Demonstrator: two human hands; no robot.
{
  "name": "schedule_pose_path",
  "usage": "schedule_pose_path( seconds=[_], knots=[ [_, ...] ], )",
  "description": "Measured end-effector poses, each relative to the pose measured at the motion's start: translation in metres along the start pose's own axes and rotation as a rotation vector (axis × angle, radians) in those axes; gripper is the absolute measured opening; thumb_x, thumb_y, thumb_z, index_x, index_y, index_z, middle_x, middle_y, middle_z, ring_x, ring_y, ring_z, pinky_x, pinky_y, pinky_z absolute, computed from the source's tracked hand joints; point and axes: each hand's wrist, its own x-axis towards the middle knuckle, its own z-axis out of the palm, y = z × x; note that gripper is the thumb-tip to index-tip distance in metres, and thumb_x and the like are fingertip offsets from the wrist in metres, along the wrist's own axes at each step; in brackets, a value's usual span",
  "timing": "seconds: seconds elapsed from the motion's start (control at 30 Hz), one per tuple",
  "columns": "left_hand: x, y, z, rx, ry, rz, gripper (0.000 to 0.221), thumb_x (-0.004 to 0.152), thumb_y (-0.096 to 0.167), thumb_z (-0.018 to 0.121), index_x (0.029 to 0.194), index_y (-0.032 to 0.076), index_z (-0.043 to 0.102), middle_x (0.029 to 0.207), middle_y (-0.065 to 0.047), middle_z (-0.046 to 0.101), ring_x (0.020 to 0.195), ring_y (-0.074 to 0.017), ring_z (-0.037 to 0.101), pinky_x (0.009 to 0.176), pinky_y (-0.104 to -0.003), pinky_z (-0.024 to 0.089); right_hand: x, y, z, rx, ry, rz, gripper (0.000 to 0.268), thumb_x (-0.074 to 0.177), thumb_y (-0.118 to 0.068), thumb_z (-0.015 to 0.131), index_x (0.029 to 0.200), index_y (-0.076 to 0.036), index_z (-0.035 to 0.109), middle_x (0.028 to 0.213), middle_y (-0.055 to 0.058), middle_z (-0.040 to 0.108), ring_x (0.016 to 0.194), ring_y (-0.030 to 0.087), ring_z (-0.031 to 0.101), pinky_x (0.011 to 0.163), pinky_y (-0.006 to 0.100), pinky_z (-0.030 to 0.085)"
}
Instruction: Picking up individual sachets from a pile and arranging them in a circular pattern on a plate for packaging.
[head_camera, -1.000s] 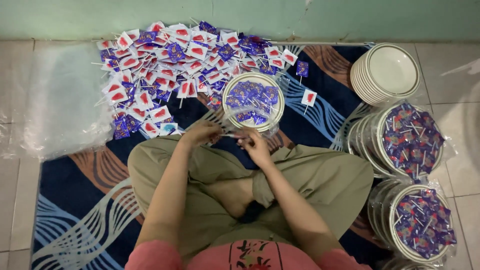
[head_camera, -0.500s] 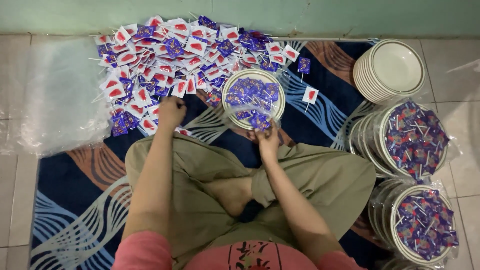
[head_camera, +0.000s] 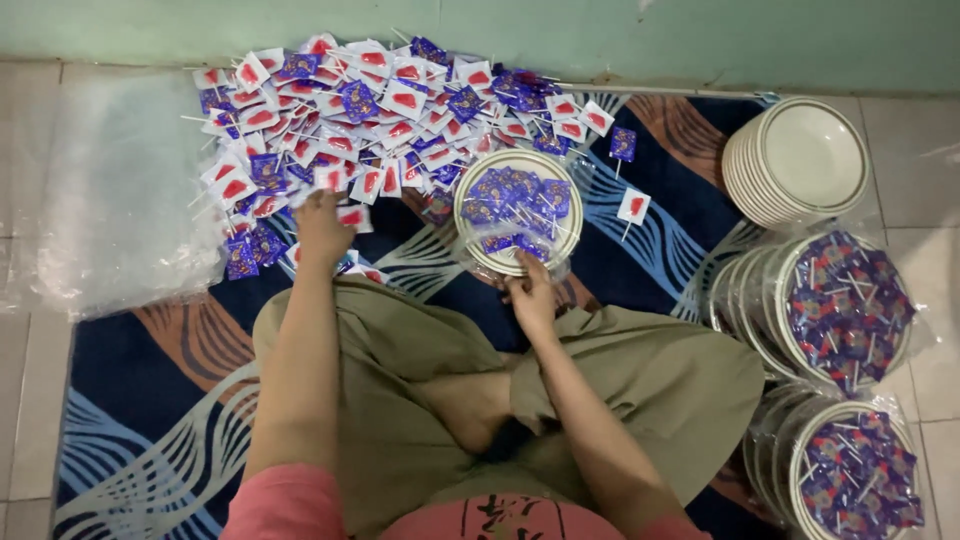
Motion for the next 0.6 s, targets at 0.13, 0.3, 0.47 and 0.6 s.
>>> schedule_pose_path(
  seconds=[0.13,0.3,0.47,0.6],
  knots=[
    [-0.003,0.014,-0.005,-0.062,-0.089,0.084,0.053,0.085,0.026,0.074,0.137,0.023,0.064,0.144,-0.014,0.052,0.133,-0.0491,0.046,0.099,-0.068,0.047,0.009,0.013,0.002,0.203,-0.067,0.050,0.051,0.092,-0.005,0.068,0.142,-0.006,0.060,0.155,0.017,0.039,0.077,0.025,0.075,0.060,0.030,0.067],
    [0.018,0.005,-0.020,-0.181,0.288,-0.039,0.022,0.084,0.019,0.074,0.106,0.020,0.071,0.115,-0.009,0.056,0.111,-0.0403,0.057,0.086,-0.059,0.053,0.006,-0.007,0.002,0.119,0.069,-0.215,0.021,0.093,-0.010,0.072,0.113,-0.016,0.077,0.093,0.006,0.073,0.085,0.021,0.075,0.076,0.032,0.062],
    [0.045,-0.034,-0.048,-0.184,0.363,-0.406,0.038,0.085,0.027,0.073,0.118,0.017,0.056,0.133,-0.015,0.041,0.122,-0.0461,0.048,0.092,-0.067,0.049,0.087,-0.066,0.003,0.073,0.065,-0.429,0.023,0.092,-0.018,0.079,0.114,-0.012,0.074,0.096,0.010,0.068,0.097,0.025,0.070,0.089,0.037,0.056],
    [0.072,-0.080,-0.045,-0.129,0.277,-0.598,0.055,0.083,0.041,0.071,0.128,0.022,0.046,0.134,-0.016,0.041,0.127,-0.0450,0.044,0.091,-0.072,0.046,0.149,-0.169,0.002,-0.157,-0.210,-0.209,0.033,0.091,-0.027,0.068,0.123,-0.022,0.073,0.121,0.011,0.068,0.119,0.037,0.063,0.106,0.050,0.048]
  ],
)
